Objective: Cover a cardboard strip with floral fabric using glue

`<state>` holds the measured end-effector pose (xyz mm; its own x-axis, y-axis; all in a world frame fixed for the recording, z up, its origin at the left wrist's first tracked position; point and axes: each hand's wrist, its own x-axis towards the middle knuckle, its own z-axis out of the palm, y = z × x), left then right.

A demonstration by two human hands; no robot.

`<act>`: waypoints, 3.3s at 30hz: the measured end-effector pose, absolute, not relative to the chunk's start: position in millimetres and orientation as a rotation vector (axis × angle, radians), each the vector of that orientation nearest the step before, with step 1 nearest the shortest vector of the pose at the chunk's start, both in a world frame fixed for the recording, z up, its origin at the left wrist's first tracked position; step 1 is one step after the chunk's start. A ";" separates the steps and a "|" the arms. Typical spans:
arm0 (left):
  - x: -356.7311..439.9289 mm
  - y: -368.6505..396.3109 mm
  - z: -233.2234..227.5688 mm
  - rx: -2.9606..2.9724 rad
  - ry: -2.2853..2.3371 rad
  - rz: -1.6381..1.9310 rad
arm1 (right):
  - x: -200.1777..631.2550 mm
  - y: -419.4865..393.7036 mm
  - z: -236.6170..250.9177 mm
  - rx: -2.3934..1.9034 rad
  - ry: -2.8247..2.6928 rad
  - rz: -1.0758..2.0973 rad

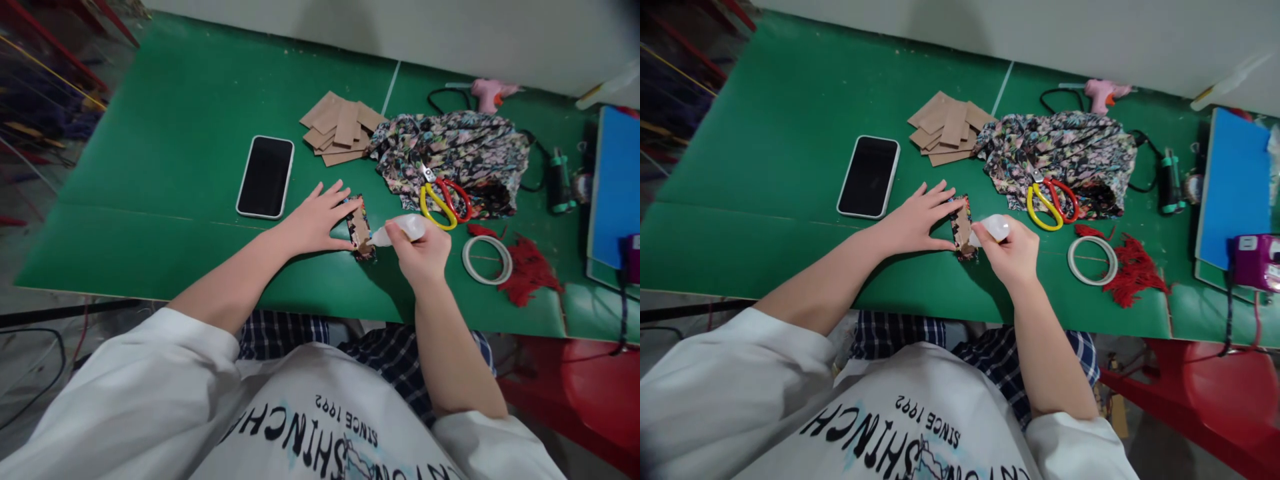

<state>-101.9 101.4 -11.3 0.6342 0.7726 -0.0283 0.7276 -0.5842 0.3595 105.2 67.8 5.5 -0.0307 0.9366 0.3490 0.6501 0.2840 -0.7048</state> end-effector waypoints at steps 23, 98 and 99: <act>-102.8 103.5 -17.0 2.559 1.155 0.274 | 98.4 64.8 6.4 -1.356 -1.866 0.407; -82.9 91.0 -11.6 2.733 1.063 0.164 | 101.6 66.6 4.4 -1.362 -1.894 0.277; -83.0 91.0 -12.0 2.736 1.062 0.165 | 100.3 65.8 4.3 -1.335 -1.902 0.292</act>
